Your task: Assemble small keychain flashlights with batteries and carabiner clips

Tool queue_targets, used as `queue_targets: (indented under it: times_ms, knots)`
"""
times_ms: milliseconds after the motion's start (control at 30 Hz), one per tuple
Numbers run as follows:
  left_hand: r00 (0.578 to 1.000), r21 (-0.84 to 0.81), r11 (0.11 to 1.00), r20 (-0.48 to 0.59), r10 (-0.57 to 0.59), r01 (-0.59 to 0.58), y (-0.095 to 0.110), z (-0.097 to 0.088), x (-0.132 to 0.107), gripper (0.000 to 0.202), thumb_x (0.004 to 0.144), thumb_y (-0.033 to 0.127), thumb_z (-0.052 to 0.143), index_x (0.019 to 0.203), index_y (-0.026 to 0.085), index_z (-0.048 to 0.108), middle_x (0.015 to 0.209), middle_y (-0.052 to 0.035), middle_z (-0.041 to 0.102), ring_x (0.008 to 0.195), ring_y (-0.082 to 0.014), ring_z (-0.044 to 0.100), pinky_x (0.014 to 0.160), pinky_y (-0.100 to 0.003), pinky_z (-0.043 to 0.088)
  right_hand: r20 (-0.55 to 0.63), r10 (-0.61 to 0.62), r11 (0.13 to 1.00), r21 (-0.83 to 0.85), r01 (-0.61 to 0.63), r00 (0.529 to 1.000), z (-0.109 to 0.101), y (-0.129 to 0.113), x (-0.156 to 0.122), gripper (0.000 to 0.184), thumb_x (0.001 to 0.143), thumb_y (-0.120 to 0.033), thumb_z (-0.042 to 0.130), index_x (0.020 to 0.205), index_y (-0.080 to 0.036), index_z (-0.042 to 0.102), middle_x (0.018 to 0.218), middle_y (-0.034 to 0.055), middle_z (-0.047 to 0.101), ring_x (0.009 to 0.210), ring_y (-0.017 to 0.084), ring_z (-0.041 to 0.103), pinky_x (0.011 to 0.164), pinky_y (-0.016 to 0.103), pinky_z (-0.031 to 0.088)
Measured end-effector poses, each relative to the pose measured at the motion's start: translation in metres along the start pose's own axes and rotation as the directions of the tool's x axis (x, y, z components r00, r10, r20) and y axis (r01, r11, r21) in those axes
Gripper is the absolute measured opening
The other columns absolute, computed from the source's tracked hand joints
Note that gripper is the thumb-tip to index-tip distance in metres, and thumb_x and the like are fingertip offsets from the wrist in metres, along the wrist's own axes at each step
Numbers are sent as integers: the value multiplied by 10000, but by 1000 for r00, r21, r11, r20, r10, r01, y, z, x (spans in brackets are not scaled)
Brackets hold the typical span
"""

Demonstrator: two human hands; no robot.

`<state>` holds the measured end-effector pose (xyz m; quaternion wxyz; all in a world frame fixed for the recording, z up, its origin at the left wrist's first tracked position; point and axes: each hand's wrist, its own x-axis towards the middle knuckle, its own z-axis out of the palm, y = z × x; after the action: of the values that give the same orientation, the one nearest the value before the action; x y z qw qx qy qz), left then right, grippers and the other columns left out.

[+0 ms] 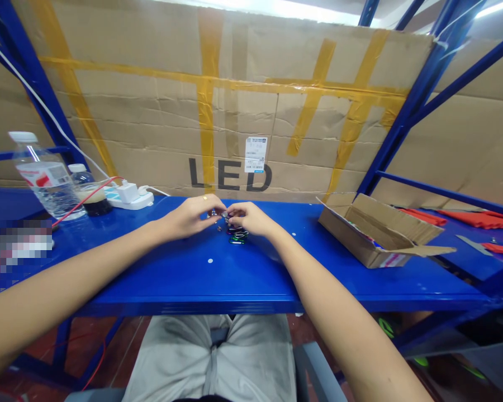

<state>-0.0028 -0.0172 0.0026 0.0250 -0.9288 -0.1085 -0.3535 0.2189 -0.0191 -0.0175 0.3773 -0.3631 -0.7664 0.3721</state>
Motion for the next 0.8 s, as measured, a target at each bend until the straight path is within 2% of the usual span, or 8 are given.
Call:
queue_targets:
  times_ms: [133,600,800]
  knots:
    - [999,38,998,3,44,-44,4,5,-1,143,955,159,519,1065,152,610,992,-97,667,923,-171,635,821,-308,529,31,-9,999,32,8,999,4,0,-1,157,707,-161,683,864,-161,687,773,12,694,751,175,633,737,320,505]
    - [992,80,989,-33,124,-121,4,10,-1,140,988,179,481,1034,155,612,965,-102,686,904,-180,631,808,-319,528,29,-14,1000,-22,15,999,4,-4,-2,119,704,-188,680,820,-163,669,761,5,680,754,173,620,741,316,490]
    - [993,96,990,-43,108,-103,4,11,-2,125,977,176,497,1042,157,602,976,-99,655,923,-180,620,827,-319,529,1,-51,998,-26,51,999,4,-3,-1,132,706,-190,693,834,-159,689,788,13,685,785,178,625,786,337,493]
